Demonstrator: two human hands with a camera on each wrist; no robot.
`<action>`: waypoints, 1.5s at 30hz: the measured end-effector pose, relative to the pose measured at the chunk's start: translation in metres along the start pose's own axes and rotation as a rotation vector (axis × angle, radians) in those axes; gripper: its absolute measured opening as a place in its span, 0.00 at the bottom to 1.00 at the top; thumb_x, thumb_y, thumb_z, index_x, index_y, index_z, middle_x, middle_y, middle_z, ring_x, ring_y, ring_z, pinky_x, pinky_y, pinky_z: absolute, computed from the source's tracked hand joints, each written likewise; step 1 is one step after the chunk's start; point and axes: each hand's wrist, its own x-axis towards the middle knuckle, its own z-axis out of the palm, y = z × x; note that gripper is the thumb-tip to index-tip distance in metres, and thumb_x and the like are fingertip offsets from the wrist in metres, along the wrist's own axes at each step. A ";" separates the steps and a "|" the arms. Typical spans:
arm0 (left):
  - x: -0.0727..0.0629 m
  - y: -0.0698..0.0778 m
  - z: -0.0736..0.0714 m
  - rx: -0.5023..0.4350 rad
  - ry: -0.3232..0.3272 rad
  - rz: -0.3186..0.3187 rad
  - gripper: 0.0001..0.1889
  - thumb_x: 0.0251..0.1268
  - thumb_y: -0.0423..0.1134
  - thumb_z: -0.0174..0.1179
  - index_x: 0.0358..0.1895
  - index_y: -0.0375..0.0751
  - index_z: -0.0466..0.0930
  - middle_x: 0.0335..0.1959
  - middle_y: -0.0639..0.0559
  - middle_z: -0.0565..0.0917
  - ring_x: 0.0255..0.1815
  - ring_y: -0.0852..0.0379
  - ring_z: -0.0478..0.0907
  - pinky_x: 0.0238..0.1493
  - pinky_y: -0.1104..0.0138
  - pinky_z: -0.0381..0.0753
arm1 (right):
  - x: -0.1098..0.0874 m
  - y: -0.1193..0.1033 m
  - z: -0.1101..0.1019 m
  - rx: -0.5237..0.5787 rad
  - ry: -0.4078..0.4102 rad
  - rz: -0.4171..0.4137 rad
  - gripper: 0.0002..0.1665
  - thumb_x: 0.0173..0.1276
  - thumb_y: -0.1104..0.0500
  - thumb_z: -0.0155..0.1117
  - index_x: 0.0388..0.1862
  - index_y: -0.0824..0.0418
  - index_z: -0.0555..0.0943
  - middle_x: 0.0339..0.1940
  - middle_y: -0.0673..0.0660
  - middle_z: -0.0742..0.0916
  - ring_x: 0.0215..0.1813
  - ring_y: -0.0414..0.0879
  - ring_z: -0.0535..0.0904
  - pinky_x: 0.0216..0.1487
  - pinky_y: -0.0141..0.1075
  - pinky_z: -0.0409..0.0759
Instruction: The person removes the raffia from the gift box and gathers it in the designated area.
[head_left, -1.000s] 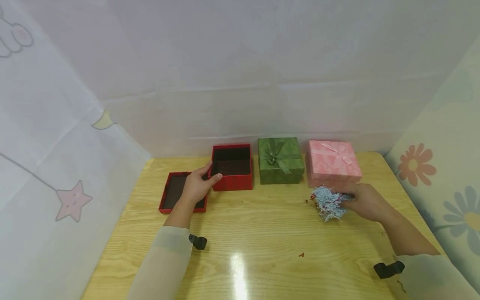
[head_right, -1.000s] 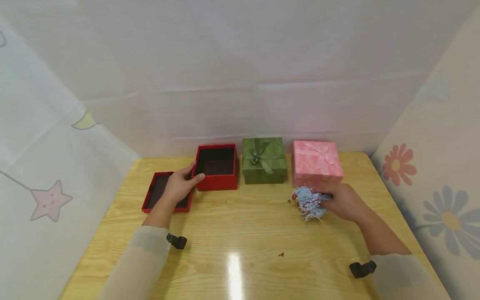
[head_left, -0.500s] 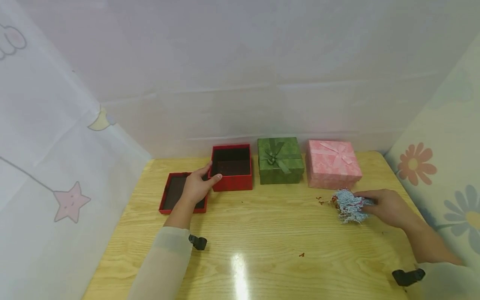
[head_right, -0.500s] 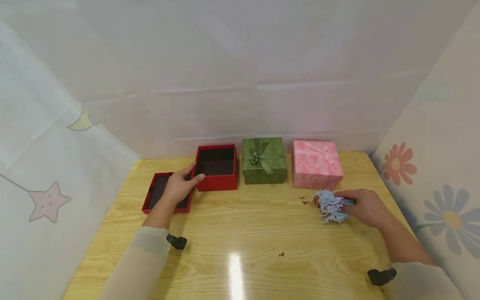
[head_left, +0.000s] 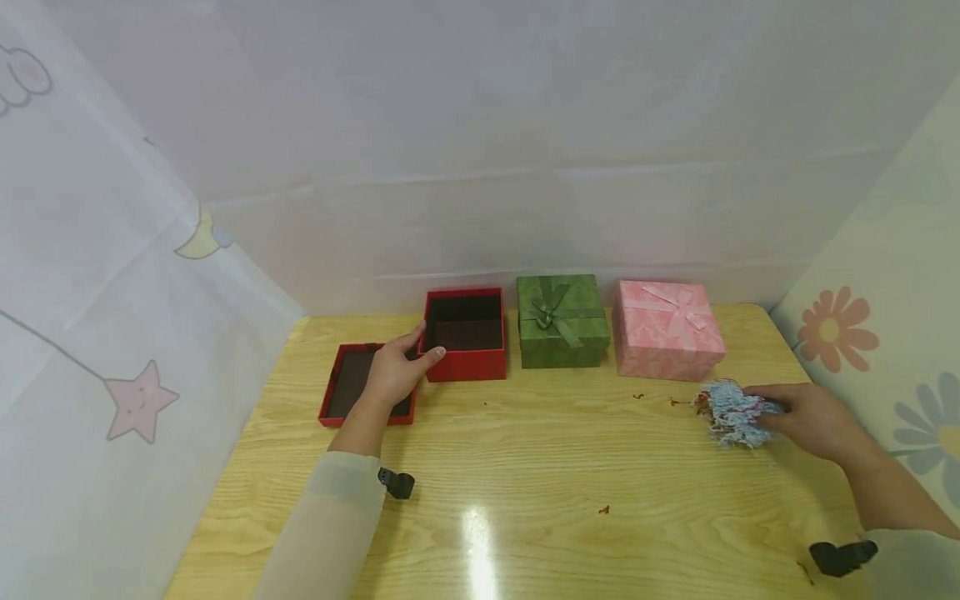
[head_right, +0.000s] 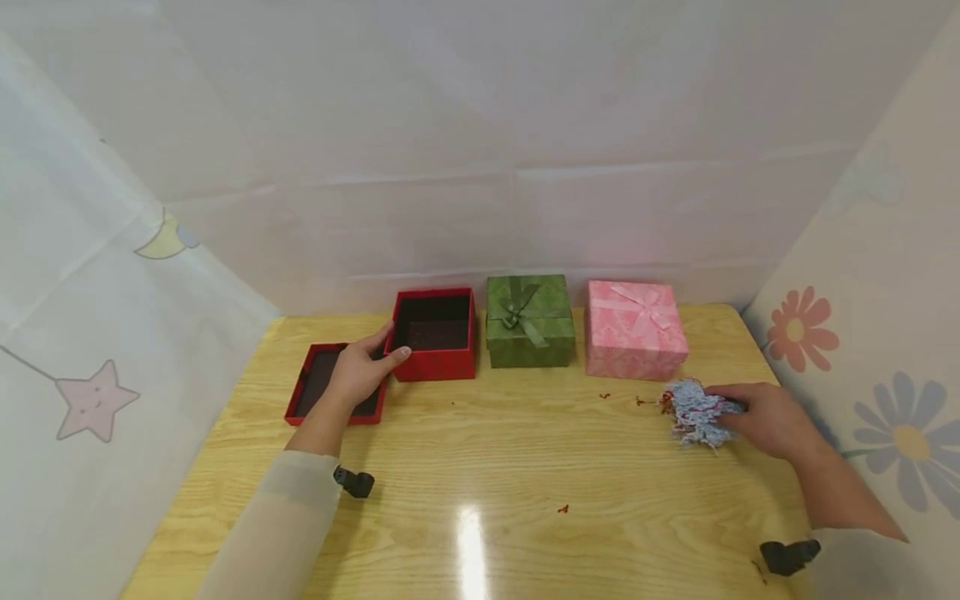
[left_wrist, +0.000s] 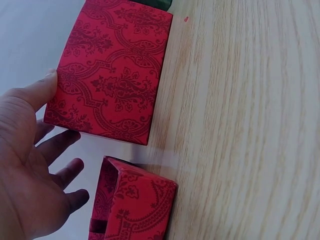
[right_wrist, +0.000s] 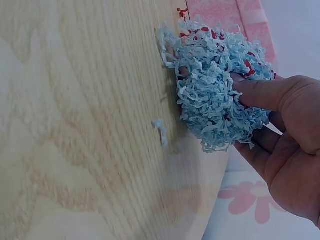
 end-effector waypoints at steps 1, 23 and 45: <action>0.000 0.000 0.000 0.001 0.000 0.002 0.45 0.62 0.75 0.62 0.81 0.72 0.59 0.81 0.47 0.64 0.81 0.40 0.59 0.73 0.39 0.65 | 0.000 0.003 0.000 0.000 0.003 0.005 0.29 0.68 0.54 0.75 0.65 0.66 0.83 0.54 0.71 0.87 0.33 0.46 0.80 0.31 0.37 0.73; 0.002 0.006 -0.006 0.048 -0.030 0.016 0.46 0.63 0.71 0.64 0.83 0.66 0.58 0.81 0.47 0.63 0.80 0.38 0.60 0.71 0.38 0.68 | 0.004 0.012 0.004 -0.029 -0.019 0.036 0.37 0.71 0.47 0.72 0.70 0.68 0.78 0.60 0.78 0.82 0.57 0.77 0.79 0.44 0.60 0.81; -0.003 0.028 -0.003 0.105 0.063 0.184 0.43 0.66 0.66 0.66 0.81 0.55 0.65 0.80 0.36 0.61 0.77 0.34 0.61 0.68 0.35 0.70 | 0.005 -0.030 -0.016 0.054 0.200 -0.040 0.33 0.73 0.49 0.71 0.69 0.66 0.78 0.58 0.75 0.84 0.57 0.80 0.77 0.45 0.69 0.79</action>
